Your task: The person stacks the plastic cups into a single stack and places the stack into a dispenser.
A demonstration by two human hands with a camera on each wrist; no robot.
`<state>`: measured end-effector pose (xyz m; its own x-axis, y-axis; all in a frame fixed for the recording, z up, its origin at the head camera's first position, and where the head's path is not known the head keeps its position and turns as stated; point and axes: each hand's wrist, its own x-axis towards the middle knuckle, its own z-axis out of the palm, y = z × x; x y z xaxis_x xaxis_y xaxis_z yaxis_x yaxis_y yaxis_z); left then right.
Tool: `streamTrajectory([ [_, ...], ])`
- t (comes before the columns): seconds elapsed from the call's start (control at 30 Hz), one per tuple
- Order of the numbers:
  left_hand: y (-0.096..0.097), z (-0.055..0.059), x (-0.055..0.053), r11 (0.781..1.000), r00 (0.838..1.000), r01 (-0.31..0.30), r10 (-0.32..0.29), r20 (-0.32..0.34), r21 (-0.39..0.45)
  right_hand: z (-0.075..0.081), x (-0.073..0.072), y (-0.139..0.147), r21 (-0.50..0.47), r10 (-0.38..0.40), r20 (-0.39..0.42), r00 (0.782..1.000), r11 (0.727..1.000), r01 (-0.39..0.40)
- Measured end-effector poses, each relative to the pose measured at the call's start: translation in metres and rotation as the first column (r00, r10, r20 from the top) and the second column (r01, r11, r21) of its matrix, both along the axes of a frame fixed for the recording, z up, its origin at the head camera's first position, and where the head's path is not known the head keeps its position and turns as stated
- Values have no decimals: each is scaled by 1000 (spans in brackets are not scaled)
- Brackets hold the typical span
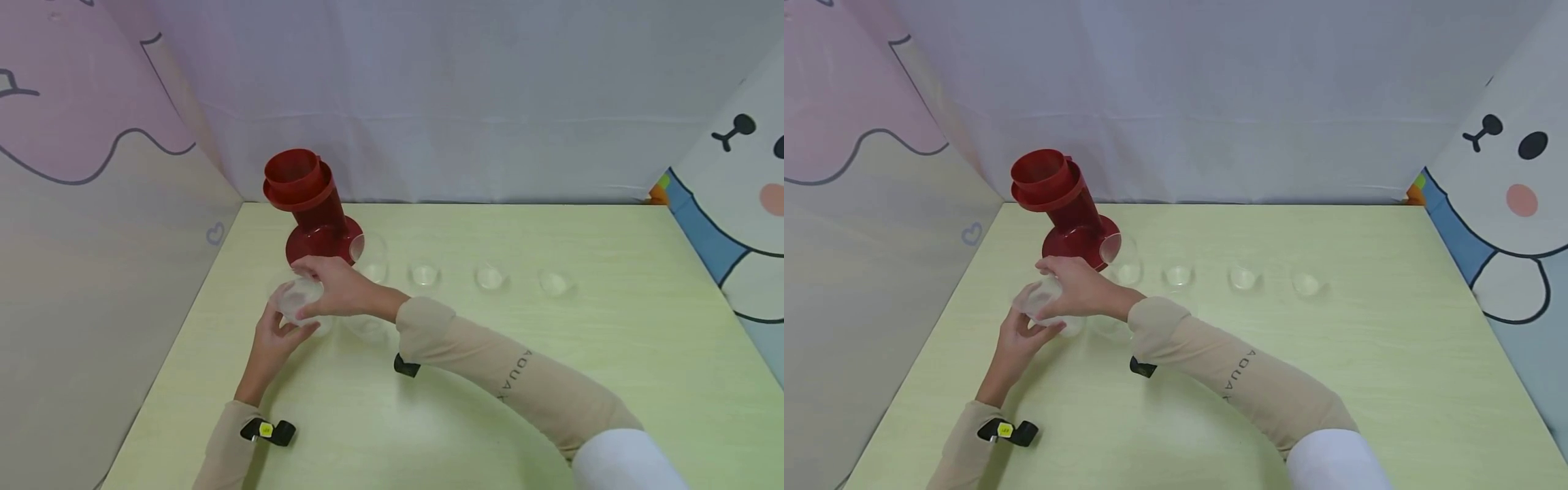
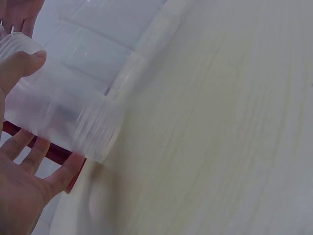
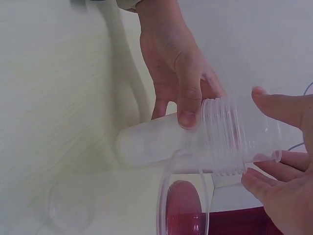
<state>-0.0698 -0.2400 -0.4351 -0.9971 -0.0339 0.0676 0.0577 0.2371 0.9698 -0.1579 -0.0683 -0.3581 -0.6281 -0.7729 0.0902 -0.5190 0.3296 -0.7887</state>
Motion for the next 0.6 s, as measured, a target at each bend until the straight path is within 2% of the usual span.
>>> streamTrajectory([
  [0.3, -1, -1, -1, 1000, 1000, 3, -4, -25, -14, 0, 1, 1, 140, -10, -10, 1000, 990, 11],
  [0.6, -3, -3, -1, 1000, 1000, 4, -4, -16, -13, -3, 4, -2, 206, -31, -23, 999, 978, 35],
])
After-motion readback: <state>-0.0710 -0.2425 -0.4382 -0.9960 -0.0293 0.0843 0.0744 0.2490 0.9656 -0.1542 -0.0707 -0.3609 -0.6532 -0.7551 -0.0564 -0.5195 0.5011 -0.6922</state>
